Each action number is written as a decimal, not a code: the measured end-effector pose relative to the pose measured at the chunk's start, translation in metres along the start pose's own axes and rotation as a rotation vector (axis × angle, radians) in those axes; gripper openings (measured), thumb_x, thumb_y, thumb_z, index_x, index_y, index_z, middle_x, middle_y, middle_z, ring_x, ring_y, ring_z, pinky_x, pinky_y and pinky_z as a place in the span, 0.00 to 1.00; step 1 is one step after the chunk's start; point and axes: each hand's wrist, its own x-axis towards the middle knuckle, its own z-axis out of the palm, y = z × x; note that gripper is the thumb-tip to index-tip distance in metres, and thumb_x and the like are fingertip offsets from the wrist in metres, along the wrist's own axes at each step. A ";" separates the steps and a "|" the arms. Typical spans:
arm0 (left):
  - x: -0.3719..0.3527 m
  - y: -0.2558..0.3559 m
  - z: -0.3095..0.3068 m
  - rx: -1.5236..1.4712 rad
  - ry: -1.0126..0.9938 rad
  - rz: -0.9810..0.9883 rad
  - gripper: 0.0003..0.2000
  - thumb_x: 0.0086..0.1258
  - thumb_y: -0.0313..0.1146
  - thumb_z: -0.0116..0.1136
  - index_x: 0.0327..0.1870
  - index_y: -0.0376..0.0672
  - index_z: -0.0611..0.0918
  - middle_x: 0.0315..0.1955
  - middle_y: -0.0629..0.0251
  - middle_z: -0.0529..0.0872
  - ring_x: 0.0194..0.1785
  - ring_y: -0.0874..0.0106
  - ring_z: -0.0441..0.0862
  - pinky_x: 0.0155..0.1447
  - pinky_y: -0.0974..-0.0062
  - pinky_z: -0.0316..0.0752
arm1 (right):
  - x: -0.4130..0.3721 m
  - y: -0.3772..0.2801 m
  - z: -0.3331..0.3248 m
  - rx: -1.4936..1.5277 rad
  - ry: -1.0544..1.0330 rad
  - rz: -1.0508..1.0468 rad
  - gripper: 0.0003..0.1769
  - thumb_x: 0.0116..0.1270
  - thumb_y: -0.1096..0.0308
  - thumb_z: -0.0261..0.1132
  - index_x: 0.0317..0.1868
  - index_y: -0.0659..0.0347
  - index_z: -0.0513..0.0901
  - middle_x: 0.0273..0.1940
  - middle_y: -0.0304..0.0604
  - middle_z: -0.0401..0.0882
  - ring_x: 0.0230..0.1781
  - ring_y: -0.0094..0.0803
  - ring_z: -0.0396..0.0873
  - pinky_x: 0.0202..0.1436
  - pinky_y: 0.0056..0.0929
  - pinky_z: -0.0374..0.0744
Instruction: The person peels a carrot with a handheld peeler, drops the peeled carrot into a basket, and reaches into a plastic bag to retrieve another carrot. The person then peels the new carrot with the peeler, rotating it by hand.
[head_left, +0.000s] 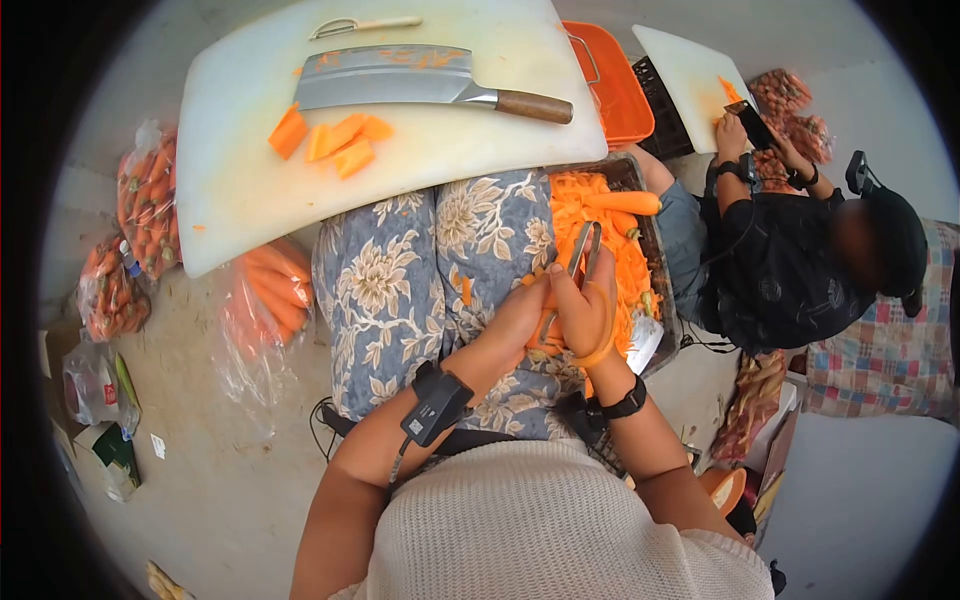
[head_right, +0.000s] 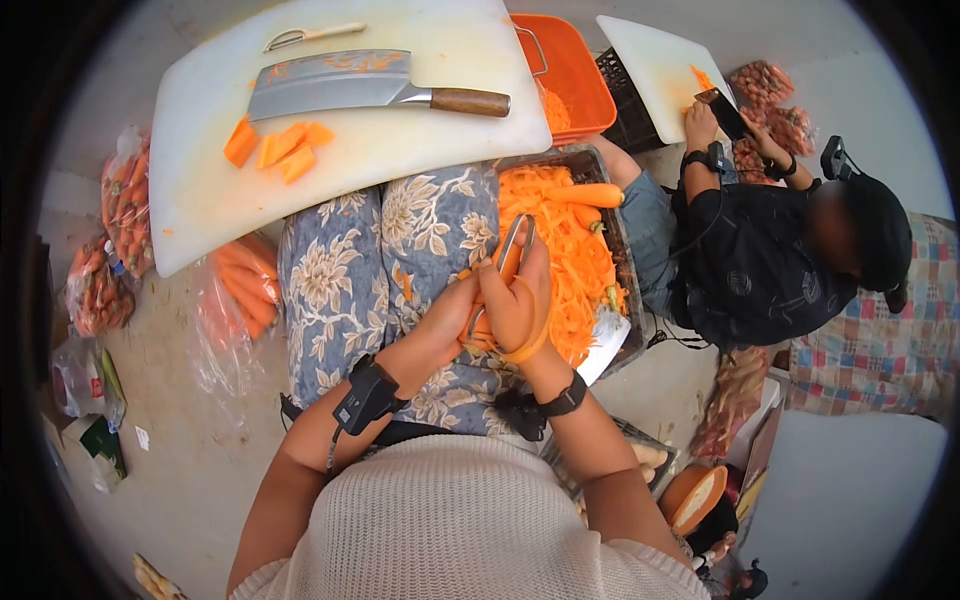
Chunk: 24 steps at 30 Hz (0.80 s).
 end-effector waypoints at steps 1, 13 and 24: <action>0.000 0.000 0.001 0.020 0.022 -0.002 0.24 0.71 0.52 0.34 0.55 0.41 0.69 0.45 0.63 0.77 0.44 0.74 0.79 0.43 0.77 0.77 | 0.002 0.002 0.000 -0.052 0.013 -0.029 0.21 0.55 0.69 0.58 0.47 0.72 0.65 0.34 0.54 0.68 0.35 0.43 0.69 0.40 0.35 0.68; 0.002 -0.001 0.001 0.151 0.098 -0.058 0.32 0.67 0.62 0.25 0.47 0.40 0.71 0.26 0.59 0.80 0.27 0.71 0.80 0.28 0.73 0.77 | 0.042 0.070 0.013 0.209 0.086 0.102 0.18 0.57 0.67 0.59 0.44 0.69 0.67 0.28 0.40 0.70 0.26 0.24 0.69 0.30 0.23 0.69; -0.001 0.007 0.007 0.155 0.057 -0.116 0.33 0.66 0.64 0.25 0.45 0.39 0.71 0.25 0.57 0.80 0.27 0.70 0.80 0.28 0.73 0.77 | 0.078 0.115 0.011 0.360 0.020 0.386 0.16 0.58 0.70 0.59 0.43 0.63 0.63 0.39 0.44 0.69 0.38 0.35 0.77 0.30 0.32 0.76</action>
